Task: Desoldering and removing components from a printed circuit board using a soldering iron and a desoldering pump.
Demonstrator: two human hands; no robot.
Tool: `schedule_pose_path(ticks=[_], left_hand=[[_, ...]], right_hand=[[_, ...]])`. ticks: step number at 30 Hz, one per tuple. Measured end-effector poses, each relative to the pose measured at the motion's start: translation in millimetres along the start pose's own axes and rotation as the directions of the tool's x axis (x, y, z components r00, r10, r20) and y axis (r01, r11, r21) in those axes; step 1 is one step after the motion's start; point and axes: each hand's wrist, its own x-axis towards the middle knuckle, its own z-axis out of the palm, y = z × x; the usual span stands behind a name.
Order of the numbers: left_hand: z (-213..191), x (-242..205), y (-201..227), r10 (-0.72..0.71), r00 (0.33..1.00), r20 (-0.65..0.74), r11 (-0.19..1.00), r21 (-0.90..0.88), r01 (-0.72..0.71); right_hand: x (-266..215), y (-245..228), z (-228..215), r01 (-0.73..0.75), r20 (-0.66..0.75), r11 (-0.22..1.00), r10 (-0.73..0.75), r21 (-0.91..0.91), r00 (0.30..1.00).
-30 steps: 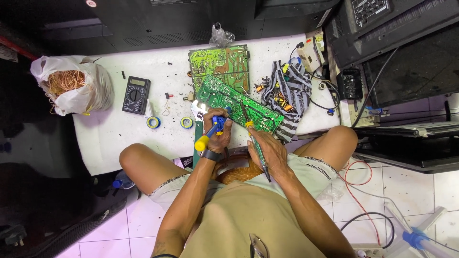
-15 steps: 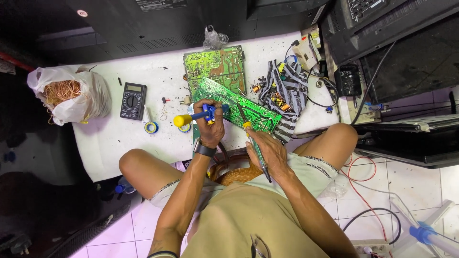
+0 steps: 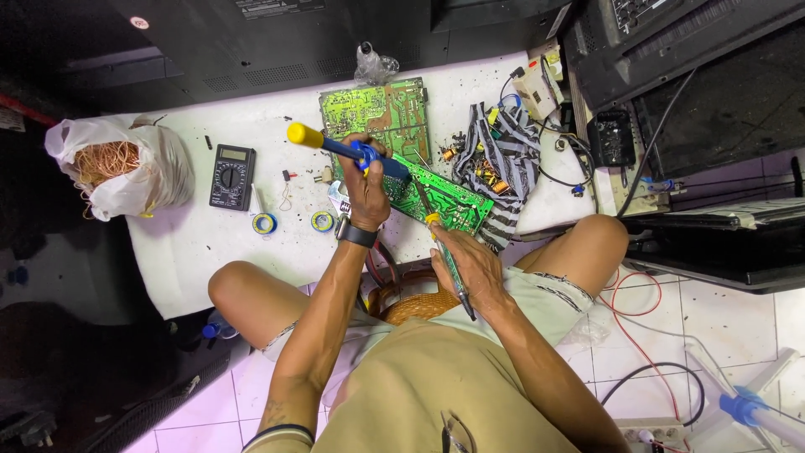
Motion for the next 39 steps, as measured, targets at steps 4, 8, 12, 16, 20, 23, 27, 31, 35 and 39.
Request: schedule_pose_path(ticks=[4, 8, 12, 16, 20, 23, 27, 31, 35, 39], left_hand=[[-2, 3, -11, 0.005, 1.000, 0.030, 0.999, 0.050, -0.006], [1, 6, -7, 0.036, 0.995, 0.090, 0.993, 0.109, -0.045], [4, 7, -4, 0.021, 0.996, 0.083, 0.994, 0.108, -0.030], [7, 9, 1, 0.010, 0.995, 0.098, 0.993, 0.115, -0.021], [8, 9, -2, 0.018, 0.992, 0.125, 0.990, 0.136, -0.035], [8, 9, -4, 0.023, 0.991, 0.135, 0.988, 0.150, -0.043], [10, 12, 3, 0.008, 0.988, 0.152, 0.987, 0.157, -0.032], [-2, -3, -36, 0.049, 0.969, 0.243, 0.984, 0.157, -0.089], [-14, -10, -55, 0.144, 0.932, 0.334, 0.968, 0.149, -0.203], [-14, -36, -63, 0.314, 0.925, 0.213, 0.942, 0.048, -0.331]], right_hand=[[0, -1, -2, 0.014, -0.014, 1.000, -0.014, 0.002, 1.000], [0, -1, 0, 0.007, -0.014, 1.000, -0.007, -0.015, 1.000], [2, -1, -2, 0.012, -0.007, 1.000, -0.012, -0.009, 1.000], [0, 1, 0, 0.024, -0.023, 1.000, -0.024, -0.008, 0.999], [-1, 3, 1, 0.031, -0.034, 1.000, -0.031, 0.000, 0.999], [-2, 4, 3, 0.040, -0.041, 0.999, -0.040, -0.001, 0.998], [-7, 9, 9, 0.061, -0.028, 0.998, -0.061, -0.023, 0.998], [-16, 1, 4, 0.068, -0.021, 0.997, -0.069, -0.031, 0.997], [-20, -19, -17, 0.050, 0.004, 0.996, -0.050, 0.078, 0.999], [-51, -15, -22, 0.033, -0.023, 0.988, -0.030, 0.148, 0.999]])
